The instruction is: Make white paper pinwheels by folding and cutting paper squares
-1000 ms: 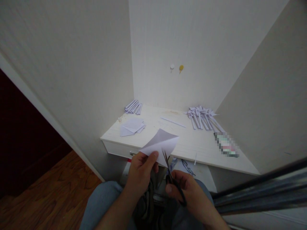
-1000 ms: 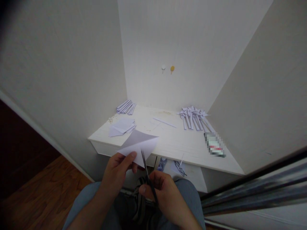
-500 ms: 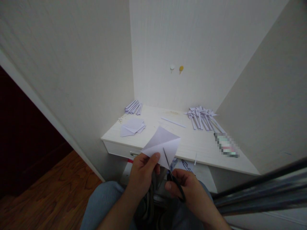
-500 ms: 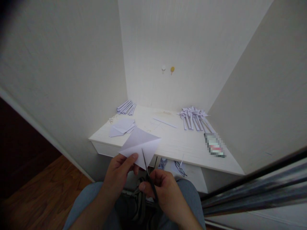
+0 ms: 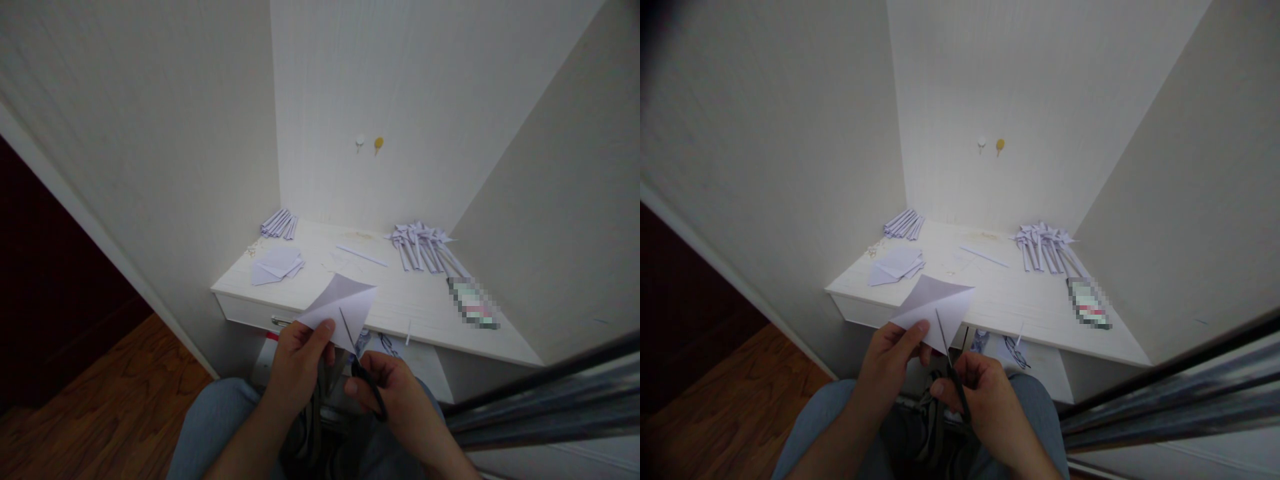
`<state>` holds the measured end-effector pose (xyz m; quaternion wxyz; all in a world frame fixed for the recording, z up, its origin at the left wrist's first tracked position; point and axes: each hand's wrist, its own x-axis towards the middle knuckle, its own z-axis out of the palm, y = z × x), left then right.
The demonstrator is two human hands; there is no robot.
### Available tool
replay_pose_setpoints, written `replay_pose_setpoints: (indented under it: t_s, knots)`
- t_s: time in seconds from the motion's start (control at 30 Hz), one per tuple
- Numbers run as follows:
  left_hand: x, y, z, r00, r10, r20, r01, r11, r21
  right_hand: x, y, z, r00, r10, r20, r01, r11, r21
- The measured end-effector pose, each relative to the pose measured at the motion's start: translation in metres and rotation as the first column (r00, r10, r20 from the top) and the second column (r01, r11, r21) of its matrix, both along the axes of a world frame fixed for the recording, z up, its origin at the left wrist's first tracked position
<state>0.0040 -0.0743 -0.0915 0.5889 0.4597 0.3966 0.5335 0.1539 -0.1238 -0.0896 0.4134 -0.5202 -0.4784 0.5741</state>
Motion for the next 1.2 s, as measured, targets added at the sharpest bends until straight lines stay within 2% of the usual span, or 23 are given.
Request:
replay_pose_setpoints:
  t_s: [0.17,0.33,0.4,0.47,0.53,0.57,0.67,0.73,0.87,1.07,1.2]
  knots:
    - [-0.002,0.002,0.003,1.0,0.017,0.004,-0.017,1.0,0.001,-0.001,-0.003,-0.006,0.998,0.037,-0.042,-0.039,0.999,-0.038]
    - [-0.021,0.015,0.007,0.995,0.096,0.029,-0.096,0.995,0.005,0.006,-0.016,-0.022,0.993,0.112,-0.029,-0.115,0.986,-0.119]
    - [-0.03,0.02,0.01,0.993,0.114,0.041,-0.113,0.993,-0.019,0.014,-0.014,-0.021,0.999,0.053,0.007,-0.052,0.994,-0.098]
    - [-0.036,0.023,0.014,0.999,0.024,0.049,-0.02,0.997,-0.074,0.024,-0.006,-0.01,0.988,-0.147,0.037,0.146,0.989,0.026]
    - [-0.037,0.025,0.019,0.986,-0.155,0.059,0.162,0.976,-0.144,0.033,0.008,0.006,0.942,-0.335,0.029,0.325,0.928,0.183]
    - [-0.036,0.025,0.021,0.971,-0.233,0.06,0.24,0.956,-0.168,0.036,0.015,0.013,0.923,-0.385,0.018,0.368,0.896,0.25]
    - [-0.031,0.028,0.024,0.923,-0.38,0.055,0.383,0.902,-0.2,0.035,0.031,0.027,0.941,-0.338,0.02,0.311,0.886,0.343]
    - [-0.029,0.029,0.022,0.904,-0.423,0.06,0.426,0.881,-0.204,0.028,0.034,0.026,0.95,-0.312,0.022,0.285,0.893,0.348]
    - [-0.028,0.033,0.014,0.888,-0.441,0.131,0.459,0.865,-0.203,0.014,0.033,0.011,0.953,-0.3,-0.05,0.301,0.909,0.289]
    - [-0.022,0.04,0.001,0.846,-0.481,0.231,0.524,0.83,-0.193,0.003,0.035,-0.012,0.883,-0.411,-0.225,0.456,0.865,0.208]
    - [-0.019,0.043,-0.004,0.811,-0.504,0.297,0.563,0.811,-0.159,-0.001,0.037,-0.017,0.883,-0.385,-0.269,0.431,0.892,0.139]
